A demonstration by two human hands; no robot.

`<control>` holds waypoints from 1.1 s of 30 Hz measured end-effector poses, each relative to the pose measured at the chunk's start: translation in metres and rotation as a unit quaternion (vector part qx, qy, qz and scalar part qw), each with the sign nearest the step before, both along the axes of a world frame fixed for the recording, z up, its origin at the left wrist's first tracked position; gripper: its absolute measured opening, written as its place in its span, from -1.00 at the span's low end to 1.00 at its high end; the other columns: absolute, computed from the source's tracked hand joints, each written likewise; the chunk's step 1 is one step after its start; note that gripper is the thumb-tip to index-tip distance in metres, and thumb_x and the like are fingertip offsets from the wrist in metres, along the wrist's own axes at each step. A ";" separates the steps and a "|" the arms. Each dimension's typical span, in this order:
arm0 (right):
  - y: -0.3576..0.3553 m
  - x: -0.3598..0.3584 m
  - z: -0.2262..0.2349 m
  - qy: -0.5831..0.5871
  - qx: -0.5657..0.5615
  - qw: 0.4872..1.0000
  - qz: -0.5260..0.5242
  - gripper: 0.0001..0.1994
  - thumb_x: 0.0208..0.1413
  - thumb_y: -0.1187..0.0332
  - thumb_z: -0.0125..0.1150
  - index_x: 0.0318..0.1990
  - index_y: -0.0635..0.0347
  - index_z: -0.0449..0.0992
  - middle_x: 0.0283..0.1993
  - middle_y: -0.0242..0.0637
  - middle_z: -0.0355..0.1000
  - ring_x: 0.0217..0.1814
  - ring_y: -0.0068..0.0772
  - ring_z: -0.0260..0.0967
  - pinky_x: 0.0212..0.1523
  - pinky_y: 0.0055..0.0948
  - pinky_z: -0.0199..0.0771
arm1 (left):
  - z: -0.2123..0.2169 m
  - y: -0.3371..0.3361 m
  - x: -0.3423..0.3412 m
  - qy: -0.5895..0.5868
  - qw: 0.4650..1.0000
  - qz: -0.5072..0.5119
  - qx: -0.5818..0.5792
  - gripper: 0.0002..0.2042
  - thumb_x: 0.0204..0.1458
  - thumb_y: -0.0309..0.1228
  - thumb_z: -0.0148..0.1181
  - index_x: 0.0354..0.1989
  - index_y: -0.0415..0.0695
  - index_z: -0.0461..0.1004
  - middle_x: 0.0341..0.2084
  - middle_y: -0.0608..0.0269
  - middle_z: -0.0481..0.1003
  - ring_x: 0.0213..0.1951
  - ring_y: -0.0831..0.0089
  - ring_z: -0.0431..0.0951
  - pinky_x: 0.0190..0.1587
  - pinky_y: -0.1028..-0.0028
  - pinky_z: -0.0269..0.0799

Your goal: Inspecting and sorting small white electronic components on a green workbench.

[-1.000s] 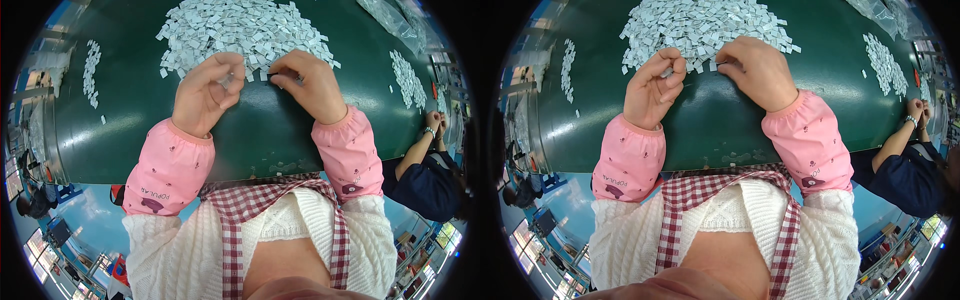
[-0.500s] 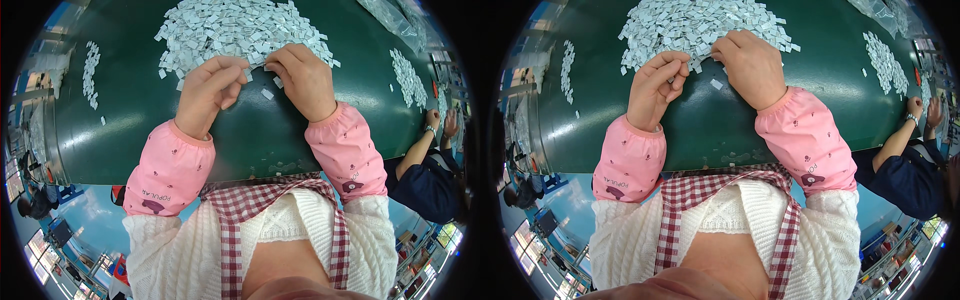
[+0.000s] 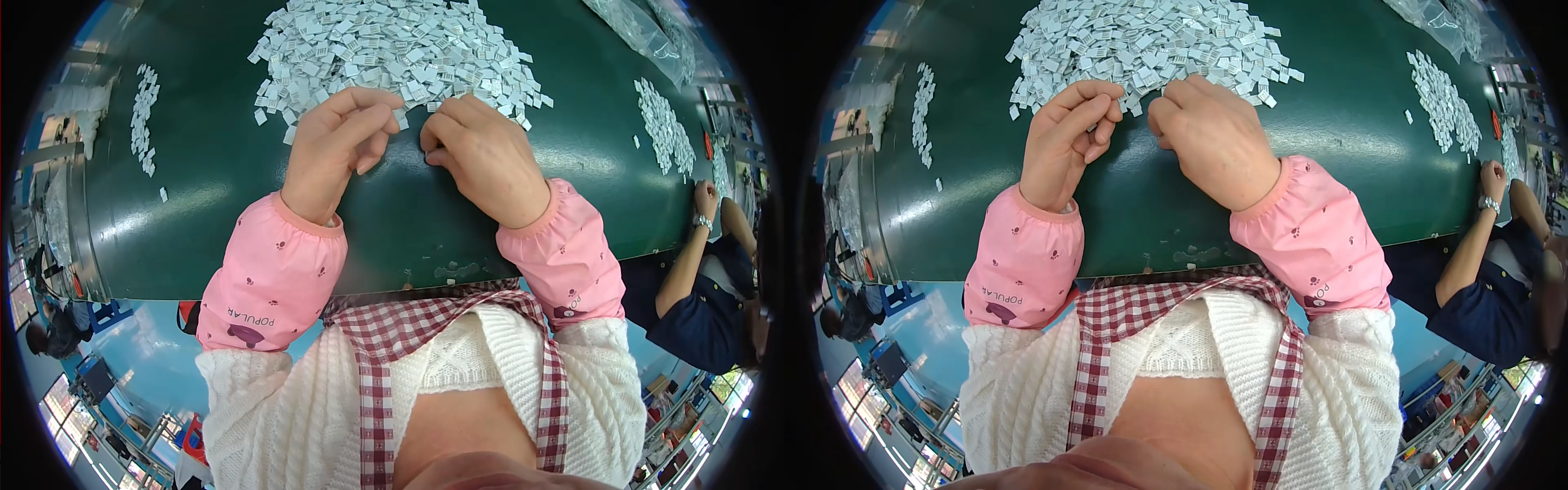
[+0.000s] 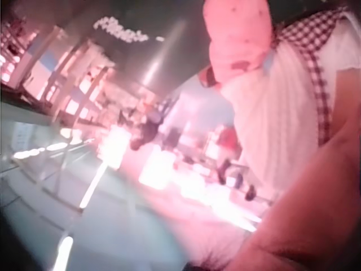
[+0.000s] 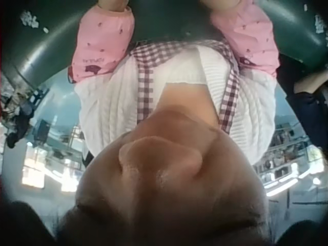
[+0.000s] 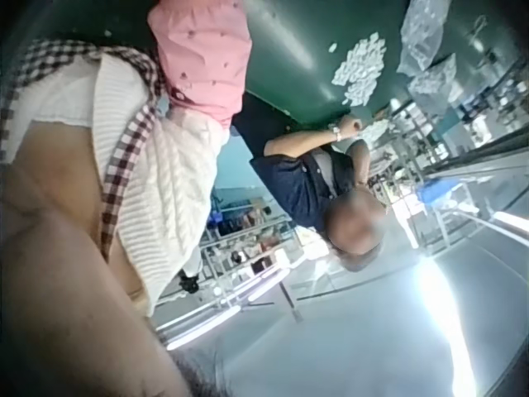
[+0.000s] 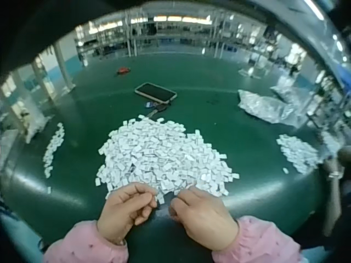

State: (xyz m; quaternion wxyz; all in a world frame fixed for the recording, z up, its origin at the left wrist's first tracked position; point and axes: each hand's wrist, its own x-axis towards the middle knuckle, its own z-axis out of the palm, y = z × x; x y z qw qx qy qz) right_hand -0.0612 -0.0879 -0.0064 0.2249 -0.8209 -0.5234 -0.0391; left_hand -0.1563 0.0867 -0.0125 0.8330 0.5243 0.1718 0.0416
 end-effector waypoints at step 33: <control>-0.003 0.020 0.004 0.678 0.215 0.703 0.007 -0.81 0.14 0.56 0.16 -0.09 0.37 0.54 -0.29 -0.22 0.51 -0.38 -0.57 0.42 -0.28 -0.70 0.47 | -0.005 -0.016 0.000 -0.070 0.977 -0.010 0.200 -0.88 0.11 -0.39 0.22 -0.27 -0.16 0.57 -0.49 0.32 0.50 -0.50 0.70 0.31 -0.55 0.72 0.08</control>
